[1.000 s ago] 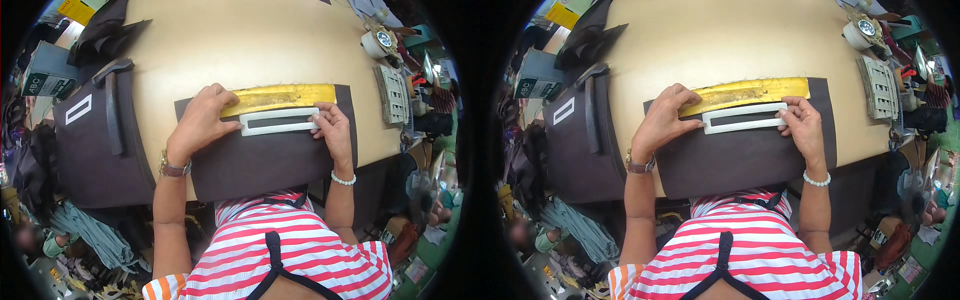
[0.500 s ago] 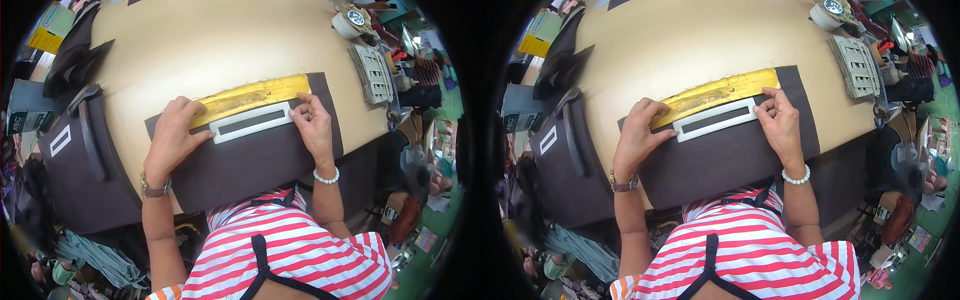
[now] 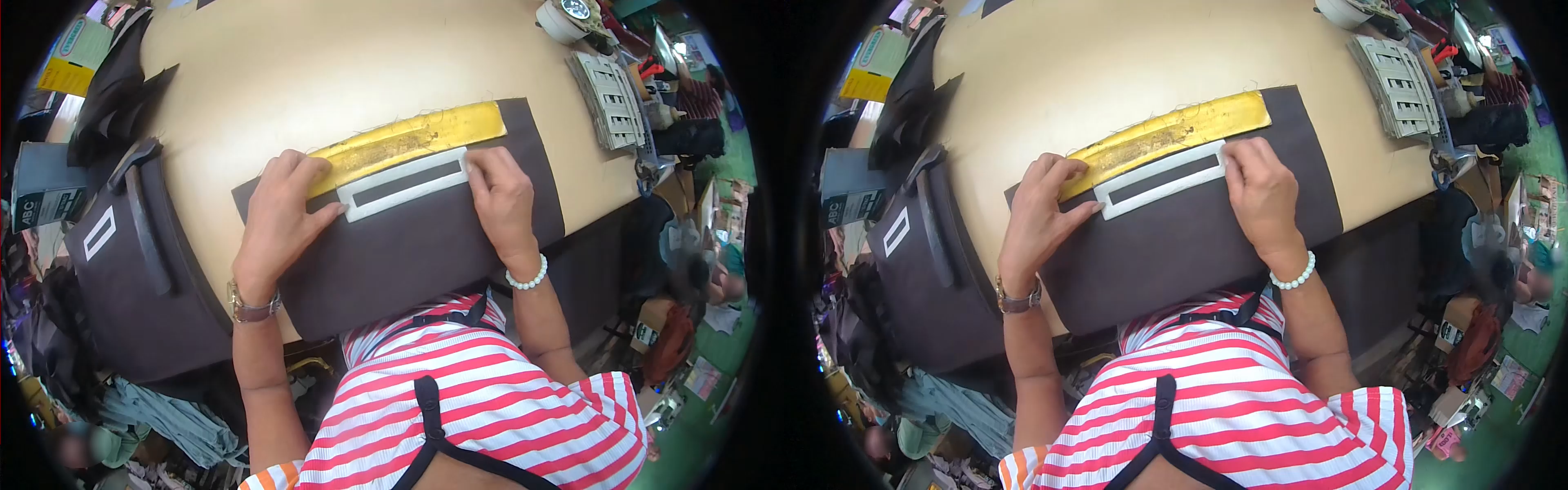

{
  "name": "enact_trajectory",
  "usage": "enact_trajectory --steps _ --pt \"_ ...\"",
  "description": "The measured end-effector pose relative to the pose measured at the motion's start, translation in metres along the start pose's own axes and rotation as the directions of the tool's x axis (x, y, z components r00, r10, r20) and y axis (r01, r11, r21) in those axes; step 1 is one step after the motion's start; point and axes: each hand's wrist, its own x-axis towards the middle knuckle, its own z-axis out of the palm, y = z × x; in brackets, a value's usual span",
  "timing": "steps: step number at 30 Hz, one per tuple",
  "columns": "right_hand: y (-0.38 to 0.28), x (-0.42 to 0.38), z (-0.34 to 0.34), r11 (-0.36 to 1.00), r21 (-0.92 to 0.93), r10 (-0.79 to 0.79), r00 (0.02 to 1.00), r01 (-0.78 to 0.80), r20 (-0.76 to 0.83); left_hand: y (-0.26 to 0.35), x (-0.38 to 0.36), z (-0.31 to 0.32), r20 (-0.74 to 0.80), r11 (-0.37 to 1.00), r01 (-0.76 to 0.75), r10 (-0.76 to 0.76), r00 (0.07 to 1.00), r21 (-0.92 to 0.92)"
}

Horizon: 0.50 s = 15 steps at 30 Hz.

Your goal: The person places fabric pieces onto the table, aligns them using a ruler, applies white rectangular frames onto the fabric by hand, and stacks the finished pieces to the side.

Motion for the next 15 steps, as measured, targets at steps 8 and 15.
enact_trajectory --steps 8,15 --pt "-0.023 0.002 -0.003 0.824 -0.423 -0.423 0.906 0.378 -0.014 0.007 -0.042 0.039 -0.065 0.894 -0.284 0.325 0.944 0.346" --pt "-0.077 -0.040 0.051 0.894 0.105 -0.446 0.847 0.435 0.290 0.007 -0.053 0.038 -0.024 0.922 -0.197 0.217 0.976 0.332"
